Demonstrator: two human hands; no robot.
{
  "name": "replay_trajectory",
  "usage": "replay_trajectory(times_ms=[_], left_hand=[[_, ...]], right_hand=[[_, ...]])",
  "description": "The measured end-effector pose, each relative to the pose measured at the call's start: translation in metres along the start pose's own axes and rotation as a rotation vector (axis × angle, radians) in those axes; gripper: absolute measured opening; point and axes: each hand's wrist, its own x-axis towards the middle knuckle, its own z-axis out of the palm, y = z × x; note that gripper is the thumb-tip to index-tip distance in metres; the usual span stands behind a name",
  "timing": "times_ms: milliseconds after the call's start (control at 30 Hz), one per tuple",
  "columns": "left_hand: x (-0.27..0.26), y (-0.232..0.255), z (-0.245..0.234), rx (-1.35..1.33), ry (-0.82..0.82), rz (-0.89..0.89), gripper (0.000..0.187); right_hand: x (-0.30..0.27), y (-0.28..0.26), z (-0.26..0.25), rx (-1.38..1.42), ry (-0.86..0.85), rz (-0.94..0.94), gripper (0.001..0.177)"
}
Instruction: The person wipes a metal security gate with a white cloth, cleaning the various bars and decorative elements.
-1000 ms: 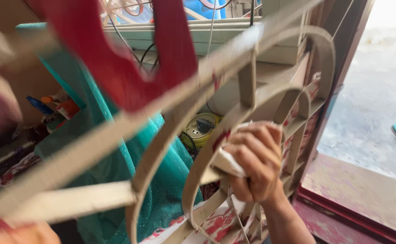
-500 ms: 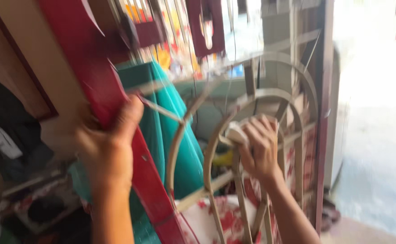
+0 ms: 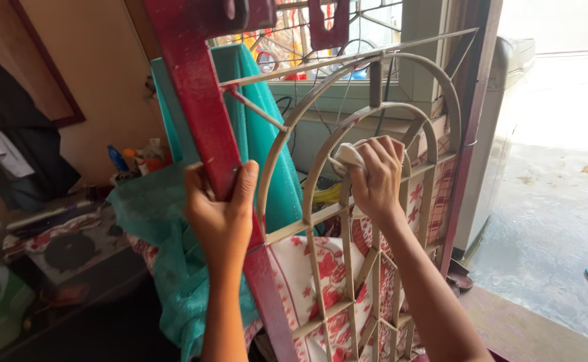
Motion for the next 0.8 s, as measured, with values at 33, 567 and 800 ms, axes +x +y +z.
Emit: replay_trajectory(times_ms=[33, 567, 800], left_hand=[[-0.004, 0.0, -0.001, -0.045, -0.006, -0.024, 0.037], [-0.005, -0.001, -0.005, 0.038, -0.02, 0.048, 0.038], [-0.004, -0.009, -0.005, -0.007, -0.033, 0.046, 0.037]], right_hand=[[0.0, 0.001, 0.001, 0.002, -0.007, -0.002, 0.016], [0.007, 0.033, -0.001, -0.024, -0.221, 0.152, 0.025], [-0.001, 0.037, 0.008, -0.052, -0.159, -0.128, 0.009]])
